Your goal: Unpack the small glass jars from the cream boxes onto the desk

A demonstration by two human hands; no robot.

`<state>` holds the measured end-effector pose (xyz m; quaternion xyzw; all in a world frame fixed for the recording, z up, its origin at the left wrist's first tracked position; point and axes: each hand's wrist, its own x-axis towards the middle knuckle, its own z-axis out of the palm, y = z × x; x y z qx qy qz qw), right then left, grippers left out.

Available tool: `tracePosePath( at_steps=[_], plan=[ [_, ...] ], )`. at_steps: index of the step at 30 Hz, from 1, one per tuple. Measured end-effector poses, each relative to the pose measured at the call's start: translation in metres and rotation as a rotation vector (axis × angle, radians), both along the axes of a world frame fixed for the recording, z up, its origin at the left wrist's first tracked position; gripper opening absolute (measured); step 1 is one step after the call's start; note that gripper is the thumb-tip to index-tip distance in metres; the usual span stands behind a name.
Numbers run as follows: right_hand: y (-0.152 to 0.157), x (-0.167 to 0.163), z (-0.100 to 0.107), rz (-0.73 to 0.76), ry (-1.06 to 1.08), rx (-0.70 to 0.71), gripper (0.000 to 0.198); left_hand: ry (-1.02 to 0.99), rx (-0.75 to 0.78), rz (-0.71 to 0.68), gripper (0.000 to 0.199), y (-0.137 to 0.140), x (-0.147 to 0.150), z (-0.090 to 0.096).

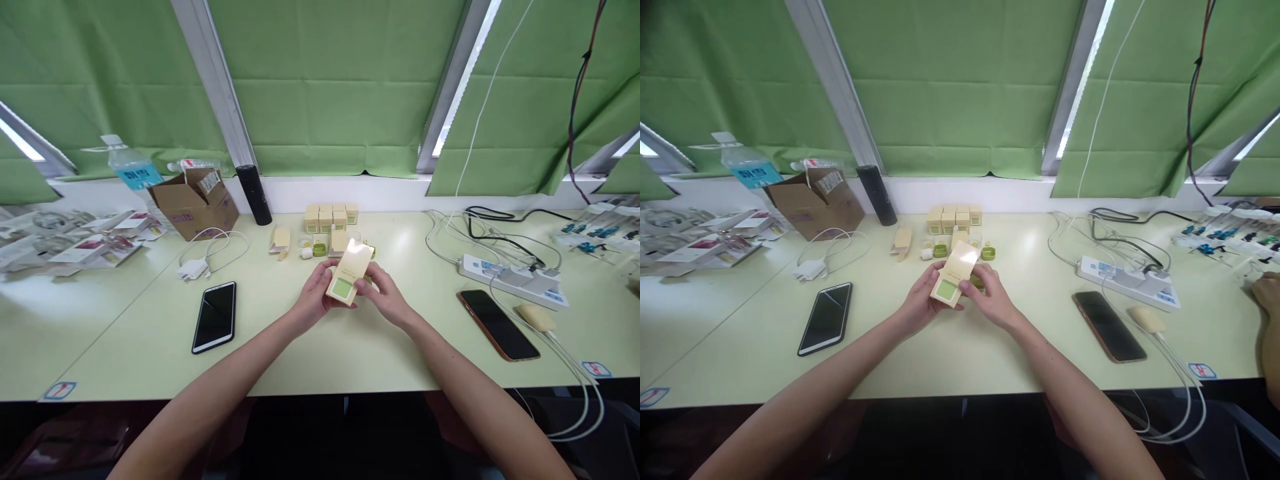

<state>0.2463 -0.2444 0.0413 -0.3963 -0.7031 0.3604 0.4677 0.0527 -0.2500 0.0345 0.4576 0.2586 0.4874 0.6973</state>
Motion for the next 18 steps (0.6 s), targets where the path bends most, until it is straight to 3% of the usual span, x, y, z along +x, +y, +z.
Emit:
tracePosePath(
  at_steps=[4,7,12,18],
  plan=[
    [0.001,-0.001,0.005,0.106,0.241,-0.158,0.052,0.022,0.043,-0.016,0.051,0.001,-0.001,-0.004],
    [0.003,0.003,0.01,0.108,0.368,-0.209,0.051,0.067,0.165,0.002,0.058,0.002,-0.003,-0.005],
    [0.005,0.004,0.011,0.072,0.368,-0.217,0.054,0.213,0.367,0.111,0.064,-0.003,-0.001,-0.008],
    [0.006,0.003,0.005,0.084,0.343,-0.199,0.05,0.254,0.395,0.134,0.061,-0.006,0.002,-0.008]
  ],
)
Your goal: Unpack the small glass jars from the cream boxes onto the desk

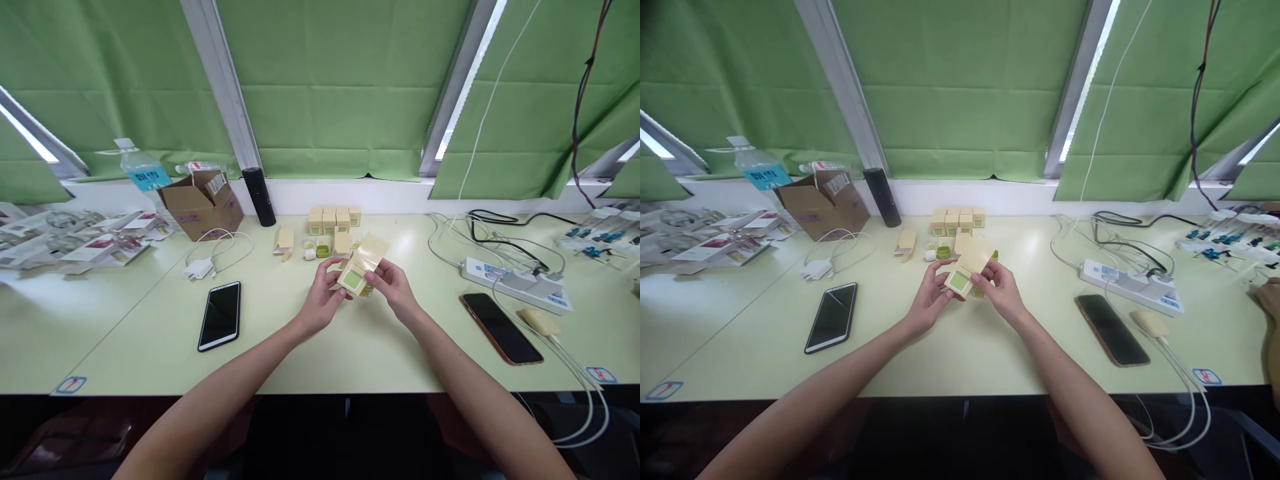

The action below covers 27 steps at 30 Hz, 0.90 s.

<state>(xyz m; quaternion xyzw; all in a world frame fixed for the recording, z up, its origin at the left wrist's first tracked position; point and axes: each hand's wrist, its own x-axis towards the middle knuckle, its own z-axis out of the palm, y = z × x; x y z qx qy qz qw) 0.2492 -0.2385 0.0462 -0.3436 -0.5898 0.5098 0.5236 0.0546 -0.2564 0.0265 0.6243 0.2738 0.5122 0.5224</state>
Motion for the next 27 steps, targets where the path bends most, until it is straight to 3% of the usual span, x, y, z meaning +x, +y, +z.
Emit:
tracePosePath(
  at_steps=[13,19,27],
  plan=[
    [0.005,-0.004,-0.008,0.019,-0.038,0.026,0.065,-0.082,-0.107,-0.051,0.061,0.002,0.001,0.006],
    [-0.001,-0.011,-0.006,0.081,0.03,-0.02,0.061,-0.06,-0.135,-0.024,0.062,0.003,0.002,0.005],
    [0.003,-0.007,-0.005,0.047,0.159,-0.144,0.06,-0.029,-0.073,-0.054,0.065,0.001,0.003,0.001]
  ],
)
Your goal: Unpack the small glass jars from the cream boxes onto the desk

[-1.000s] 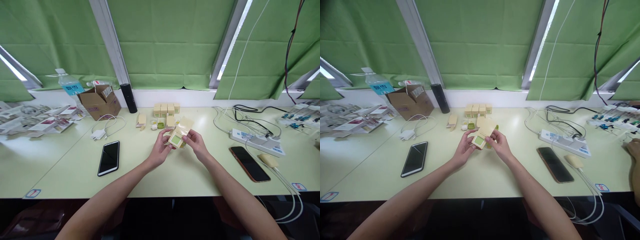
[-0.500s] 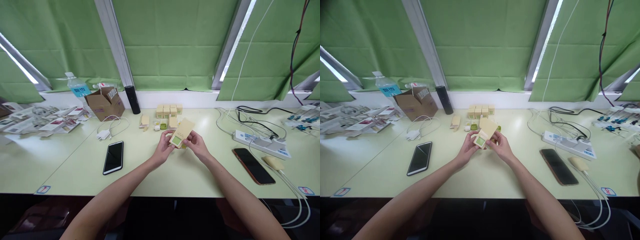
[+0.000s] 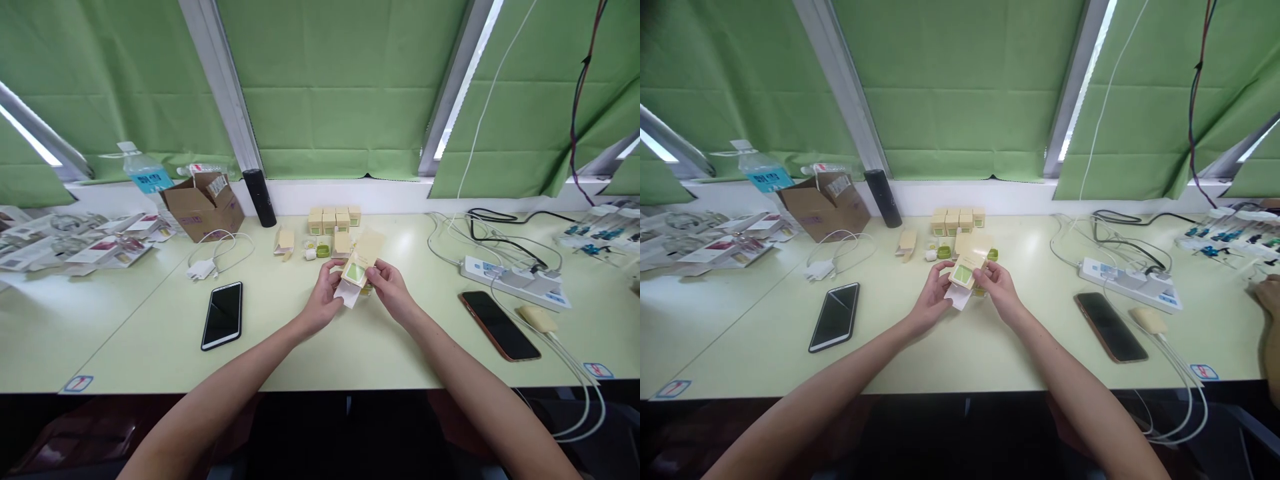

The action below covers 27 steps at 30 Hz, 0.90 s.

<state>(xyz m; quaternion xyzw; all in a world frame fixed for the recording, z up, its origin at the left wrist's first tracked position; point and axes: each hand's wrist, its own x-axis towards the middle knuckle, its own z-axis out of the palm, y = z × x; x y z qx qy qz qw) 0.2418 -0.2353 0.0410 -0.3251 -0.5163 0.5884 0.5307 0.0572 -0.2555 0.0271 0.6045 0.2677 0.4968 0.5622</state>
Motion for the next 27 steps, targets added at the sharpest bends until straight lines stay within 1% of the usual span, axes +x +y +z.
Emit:
tracePosePath(
  at_steps=[2,6,8,11,13,15,17,19,21,23,25,27],
  plan=[
    [-0.0003,-0.0008,0.0008,-0.018,-0.007,-0.006,0.062,0.074,0.032,0.038,0.063,-0.0016,-0.0003,-0.0003],
    [-0.0028,-0.004,0.0034,-0.044,-0.044,0.015,0.064,0.292,0.11,0.217,0.054,-0.0048,-0.0011,-0.001],
    [-0.003,-0.0043,0.0042,-0.057,-0.049,0.025,0.063,0.37,0.179,0.277,0.048,-0.0058,-0.0021,-0.0007],
    [-0.0011,-0.0027,0.0044,-0.081,-0.055,0.004,0.063,0.437,0.298,0.298,0.04,-0.0066,-0.004,0.0011],
    [0.0,-0.0019,0.0044,-0.086,-0.063,-0.014,0.064,0.459,0.328,0.311,0.037,-0.0067,-0.0042,0.0025],
    [-0.0003,-0.0025,0.0046,-0.076,-0.075,-0.025,0.066,0.461,0.304,0.335,0.032,-0.0068,-0.0032,0.0037],
    [-0.0019,-0.0042,0.005,-0.061,-0.087,-0.03,0.067,0.439,0.24,0.354,0.026,-0.0068,-0.0014,0.0042],
    [-0.0038,-0.0058,0.0055,-0.056,-0.096,-0.032,0.068,0.409,0.174,0.351,0.025,-0.0069,0.0001,0.0041],
    [-0.005,-0.0061,0.0059,-0.056,-0.099,-0.038,0.071,0.376,0.137,0.326,0.033,-0.0075,0.0009,0.0036],
    [-0.0052,-0.0049,0.0063,-0.054,-0.103,-0.046,0.071,0.355,0.132,0.289,0.044,-0.0084,0.0013,0.003],
    [-0.0049,-0.0033,0.0066,-0.062,-0.108,-0.057,0.067,0.357,0.129,0.268,0.055,-0.0095,0.0016,0.0027],
    [-0.0048,-0.0024,0.0069,-0.075,-0.112,-0.066,0.063,0.366,0.114,0.264,0.058,-0.0101,0.0017,0.0023]
  ],
)
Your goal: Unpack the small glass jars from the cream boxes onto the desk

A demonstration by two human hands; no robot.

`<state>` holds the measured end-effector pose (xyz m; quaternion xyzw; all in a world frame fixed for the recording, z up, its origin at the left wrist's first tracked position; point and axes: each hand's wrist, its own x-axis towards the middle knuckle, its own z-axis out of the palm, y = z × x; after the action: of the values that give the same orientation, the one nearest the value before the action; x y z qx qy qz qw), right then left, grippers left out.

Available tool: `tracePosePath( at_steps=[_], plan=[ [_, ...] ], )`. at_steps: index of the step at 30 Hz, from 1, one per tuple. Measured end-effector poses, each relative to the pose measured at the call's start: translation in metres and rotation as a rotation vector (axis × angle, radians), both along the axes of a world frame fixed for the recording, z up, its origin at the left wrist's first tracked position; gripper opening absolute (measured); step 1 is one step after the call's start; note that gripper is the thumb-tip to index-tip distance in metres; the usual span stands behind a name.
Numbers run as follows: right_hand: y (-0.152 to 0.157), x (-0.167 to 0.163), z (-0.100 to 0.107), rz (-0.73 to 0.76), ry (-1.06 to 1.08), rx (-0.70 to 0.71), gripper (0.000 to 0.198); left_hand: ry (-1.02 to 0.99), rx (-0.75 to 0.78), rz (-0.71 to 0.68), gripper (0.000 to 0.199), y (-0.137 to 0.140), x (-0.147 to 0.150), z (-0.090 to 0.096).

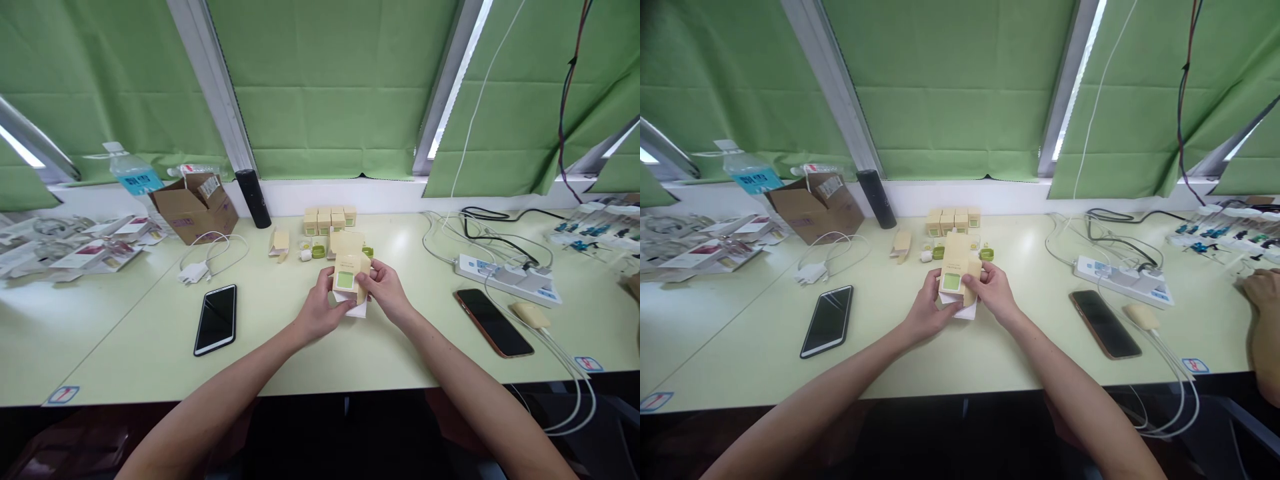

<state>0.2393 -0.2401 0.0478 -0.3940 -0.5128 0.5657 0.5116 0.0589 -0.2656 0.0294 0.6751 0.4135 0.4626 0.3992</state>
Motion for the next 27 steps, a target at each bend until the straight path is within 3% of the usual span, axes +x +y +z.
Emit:
tracePosePath(
  at_steps=[6,11,17,23,27],
  plan=[
    [-0.001,-0.001,0.001,0.022,0.016,0.022,0.053,-0.122,-0.018,-0.052,0.038,0.003,-0.004,-0.002],
    [0.0,0.003,0.002,-0.035,0.023,0.0,0.049,-0.22,-0.04,-0.184,0.05,0.006,-0.005,-0.001],
    [-0.004,-0.004,-0.003,-0.041,-0.014,0.045,0.046,-0.202,-0.162,-0.019,0.055,0.012,-0.004,-0.002],
    [-0.007,-0.008,-0.008,-0.041,-0.056,0.078,0.04,-0.314,-0.16,0.118,0.061,0.018,-0.008,0.0],
    [-0.004,-0.005,-0.013,-0.108,-0.118,0.092,0.037,-0.361,-0.146,0.112,0.062,0.019,-0.008,0.002]
  ],
)
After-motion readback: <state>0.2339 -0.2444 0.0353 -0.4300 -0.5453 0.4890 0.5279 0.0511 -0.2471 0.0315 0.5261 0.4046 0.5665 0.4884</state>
